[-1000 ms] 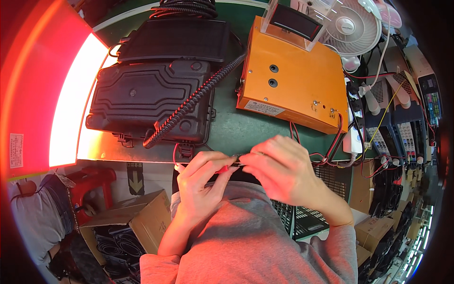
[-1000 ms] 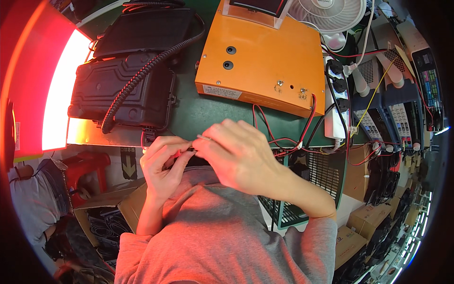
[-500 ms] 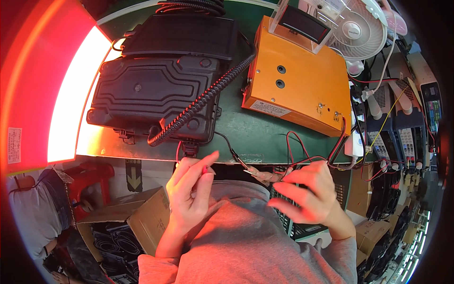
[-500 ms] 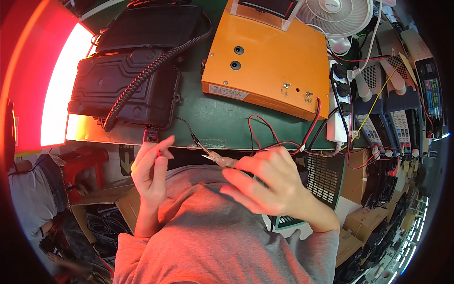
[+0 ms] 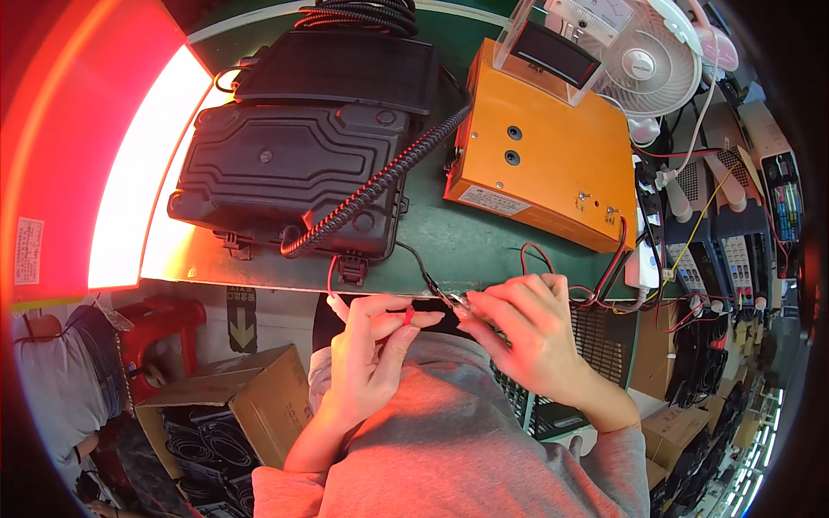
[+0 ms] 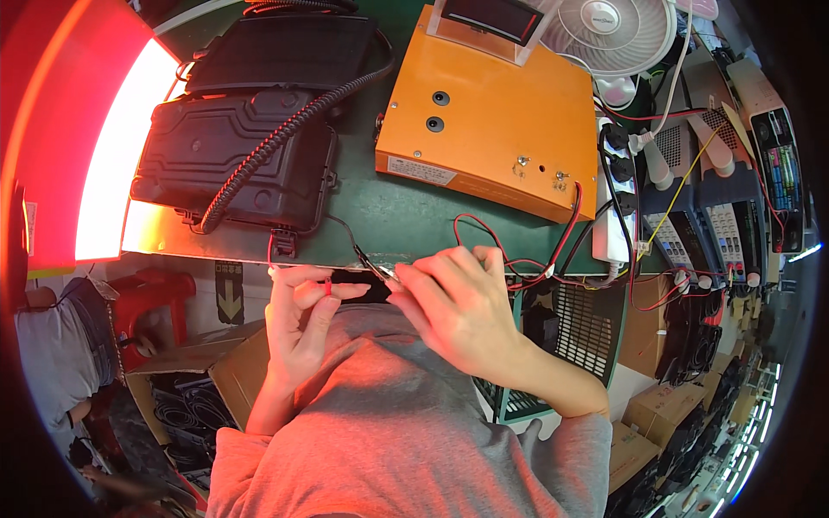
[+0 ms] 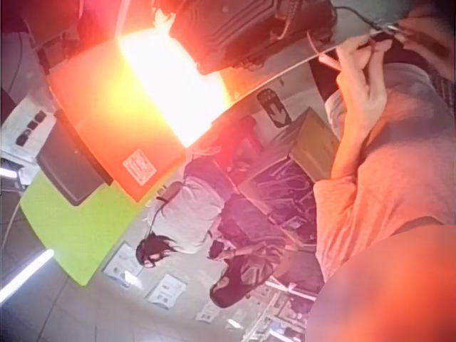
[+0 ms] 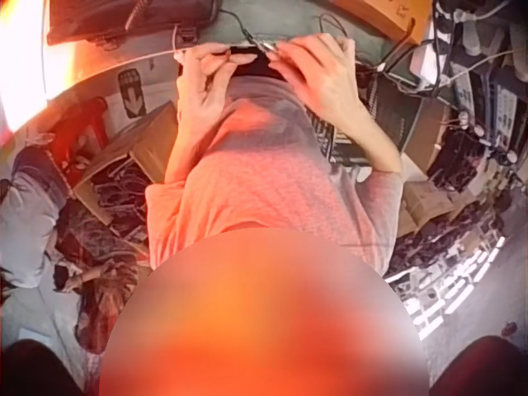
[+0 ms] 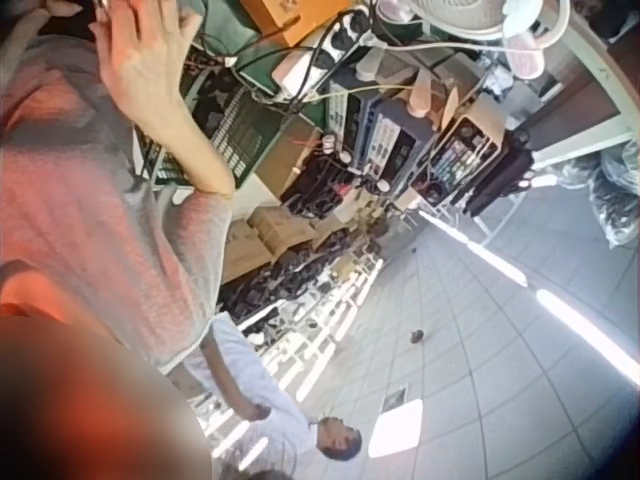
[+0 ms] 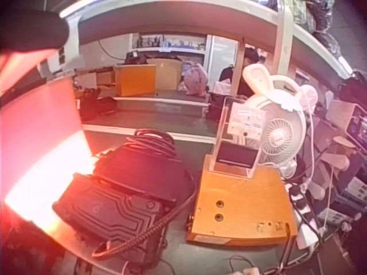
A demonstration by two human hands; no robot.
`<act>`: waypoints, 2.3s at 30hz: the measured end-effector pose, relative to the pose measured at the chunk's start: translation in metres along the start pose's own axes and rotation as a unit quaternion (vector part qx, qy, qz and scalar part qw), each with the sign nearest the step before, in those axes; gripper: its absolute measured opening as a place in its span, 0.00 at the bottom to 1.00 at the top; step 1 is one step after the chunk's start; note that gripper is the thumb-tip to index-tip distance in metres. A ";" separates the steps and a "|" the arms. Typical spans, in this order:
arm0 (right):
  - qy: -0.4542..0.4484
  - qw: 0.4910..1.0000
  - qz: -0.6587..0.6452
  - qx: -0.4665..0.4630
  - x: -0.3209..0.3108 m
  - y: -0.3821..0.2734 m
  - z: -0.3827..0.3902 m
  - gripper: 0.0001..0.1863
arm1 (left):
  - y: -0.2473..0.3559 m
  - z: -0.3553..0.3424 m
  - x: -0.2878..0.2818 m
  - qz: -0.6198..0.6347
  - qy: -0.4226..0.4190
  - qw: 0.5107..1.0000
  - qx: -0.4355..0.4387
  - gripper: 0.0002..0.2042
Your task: Testing an electronic device by connecting it to a test station using cables and alligator clips.
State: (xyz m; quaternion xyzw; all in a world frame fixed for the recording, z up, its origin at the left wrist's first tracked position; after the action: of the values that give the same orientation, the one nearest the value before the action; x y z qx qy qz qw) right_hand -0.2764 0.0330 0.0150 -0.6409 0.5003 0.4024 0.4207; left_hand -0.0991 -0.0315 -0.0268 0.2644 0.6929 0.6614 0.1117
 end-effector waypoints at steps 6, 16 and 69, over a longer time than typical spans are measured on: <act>-0.073 0.993 -0.067 0.057 -0.003 0.003 0.002 0.13 | -0.003 -0.007 0.000 -0.021 -0.009 0.999 -0.024 0.06; 0.005 0.983 -0.185 0.018 -0.010 0.003 -0.016 0.13 | -0.006 -0.016 0.008 -0.023 -0.007 0.998 0.054 0.07; 0.149 0.981 0.044 -0.119 0.012 0.003 -0.019 0.09 | -0.005 -0.021 0.011 -0.118 0.005 0.990 0.073 0.07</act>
State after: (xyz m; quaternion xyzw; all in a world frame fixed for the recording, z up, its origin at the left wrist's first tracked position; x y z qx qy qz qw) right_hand -0.2758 0.0114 0.0096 -0.7167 0.5332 0.3774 0.2440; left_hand -0.1199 -0.0434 -0.0275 0.1846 0.7661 0.5929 0.1659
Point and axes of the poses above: each hand's wrist, its own z-axis away from the middle knuckle, its own x-axis out of the palm, y = z × x, the point moved 1 cm from there along -z, towards the middle knuckle, and after that the axes turned 10 degrees about z, right-handed, at the moved point
